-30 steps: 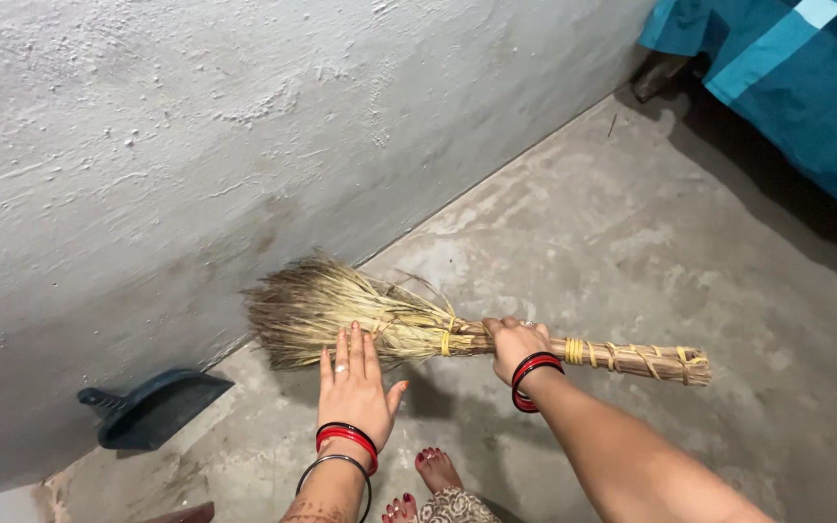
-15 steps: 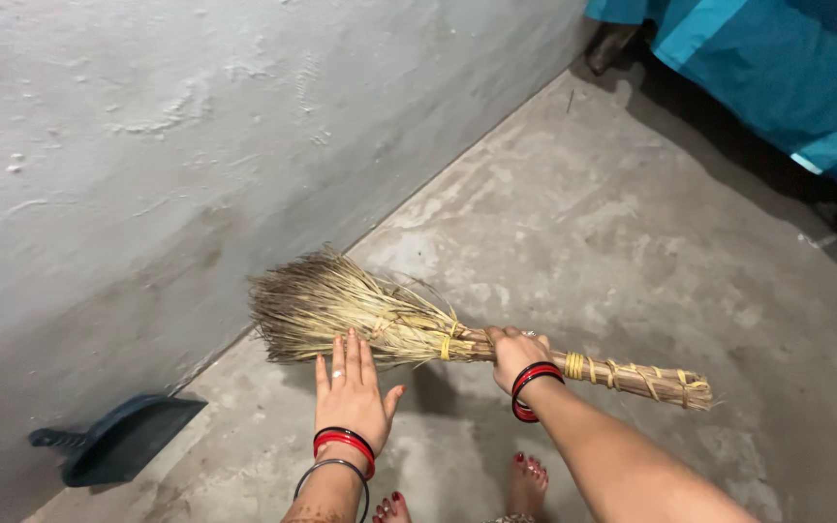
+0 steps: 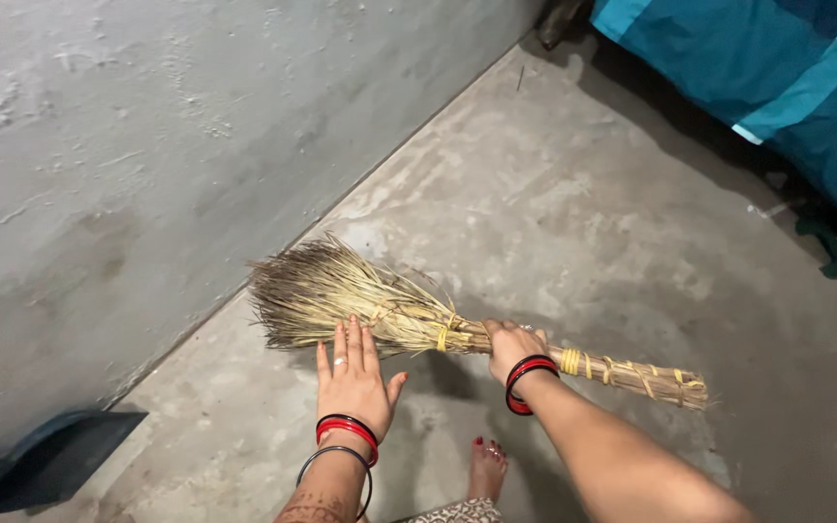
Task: The person sweeps white paper scraps off a concrete floor using a grass broom and a dustpan. They gather the scraps by hand and move them into the pan.
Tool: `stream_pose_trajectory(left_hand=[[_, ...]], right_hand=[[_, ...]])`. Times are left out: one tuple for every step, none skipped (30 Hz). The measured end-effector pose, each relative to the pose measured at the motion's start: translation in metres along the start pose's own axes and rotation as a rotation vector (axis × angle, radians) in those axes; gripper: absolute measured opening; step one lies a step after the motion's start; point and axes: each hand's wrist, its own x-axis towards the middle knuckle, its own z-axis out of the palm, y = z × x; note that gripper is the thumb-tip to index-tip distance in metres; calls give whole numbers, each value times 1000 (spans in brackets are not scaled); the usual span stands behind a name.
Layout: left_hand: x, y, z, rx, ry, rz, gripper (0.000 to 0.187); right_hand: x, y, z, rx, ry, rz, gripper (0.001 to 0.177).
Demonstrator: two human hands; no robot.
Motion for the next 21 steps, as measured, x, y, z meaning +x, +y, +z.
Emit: stream_pose_trajectory(left_hand=[[3, 7, -1, 2, 7, 3, 91], [5, 13, -1, 4, 11, 5, 91], [7, 18, 0, 6, 16, 7, 91], [8, 24, 0, 4, 15, 11, 91], [10, 30, 1, 1, 15, 14, 91], [12, 35, 1, 0, 15, 19, 92], [15, 40, 2, 6, 17, 21, 92], [17, 44, 4, 11, 16, 24, 92], [19, 48, 5, 16, 16, 28, 92], [20, 52, 6, 24, 19, 32, 91], [22, 56, 7, 33, 23, 36, 91], [25, 58, 8, 42, 28, 36, 90], [25, 62, 8, 40, 15, 36, 91], [27, 65, 8, 40, 6, 33, 91], [29, 67, 7, 39, -4, 30, 92], [30, 70, 6, 39, -12, 27, 92], [32, 72, 6, 39, -20, 23, 92], [34, 75, 6, 38, -30, 20, 92], [36, 77, 7, 40, -31, 21, 91], [38, 80, 7, 41, -31, 22, 91], [40, 84, 8, 42, -31, 22, 90]], right_hand=[[1, 8, -1, 7, 4, 6, 51], [2, 14, -1, 15, 6, 11, 51], [3, 20, 0, 22, 7, 17, 51], [4, 25, 1, 33, 22, 13, 51], [6, 30, 2, 44, 36, 9, 51], [8, 36, 3, 56, 51, 7, 51], [10, 41, 4, 55, 45, 15, 51], [11, 45, 5, 53, 37, 26, 50], [13, 48, 7, 51, 28, 36, 49], [14, 52, 8, 56, 13, 42, 50], [14, 56, 10, 61, -2, 47, 50], [16, 59, 11, 66, -16, 48, 51], [16, 63, 13, 67, -13, 52, 51], [17, 66, 15, 68, -6, 52, 52], [19, 69, 16, 69, 0, 53, 52], [21, 72, 17, 74, -5, 51, 51], [22, 76, 19, 80, -11, 50, 51], [23, 80, 21, 85, -18, 49, 50], [24, 83, 22, 87, -15, 46, 51], [26, 87, 23, 87, -12, 43, 52], [27, 91, 24, 88, -8, 40, 54]])
